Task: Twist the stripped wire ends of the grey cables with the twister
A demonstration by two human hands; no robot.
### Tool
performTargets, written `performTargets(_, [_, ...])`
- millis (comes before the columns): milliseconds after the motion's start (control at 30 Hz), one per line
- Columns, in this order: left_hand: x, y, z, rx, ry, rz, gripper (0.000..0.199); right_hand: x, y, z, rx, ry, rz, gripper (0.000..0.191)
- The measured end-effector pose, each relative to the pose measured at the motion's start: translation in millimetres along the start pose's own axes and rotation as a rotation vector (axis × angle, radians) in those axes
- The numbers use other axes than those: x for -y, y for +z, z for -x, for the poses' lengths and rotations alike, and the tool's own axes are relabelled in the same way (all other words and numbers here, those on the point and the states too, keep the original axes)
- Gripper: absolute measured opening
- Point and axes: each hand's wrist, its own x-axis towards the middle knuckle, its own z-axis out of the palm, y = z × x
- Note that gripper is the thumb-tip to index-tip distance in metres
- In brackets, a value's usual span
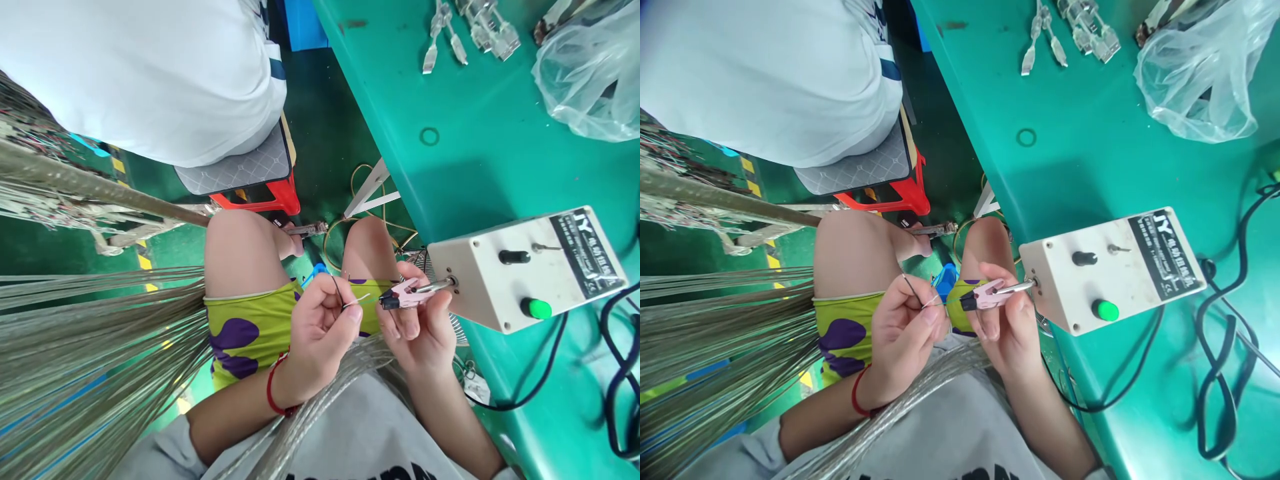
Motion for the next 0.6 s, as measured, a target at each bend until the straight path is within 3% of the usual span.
performTargets(200, [3.1, 0.9, -2.0, 0.018, 0.016, -0.053, 0.025, -4.7, 1.8, 1.3, -0.12, -0.061, 0.075, 0.033])
performTargets(467, [4.6, 2.0, -2.4, 0.023, -0.009, -0.087, 0.028, -5.6, -0.6, 0.4, -0.069, -0.073, 0.059, 0.03])
performTargets(600, [4.8, 1.5, -1.3, 0.039, -0.026, -0.072, 0.029, -8.3, -5.6, -0.9, -0.043, -0.038, 0.129, 0.051])
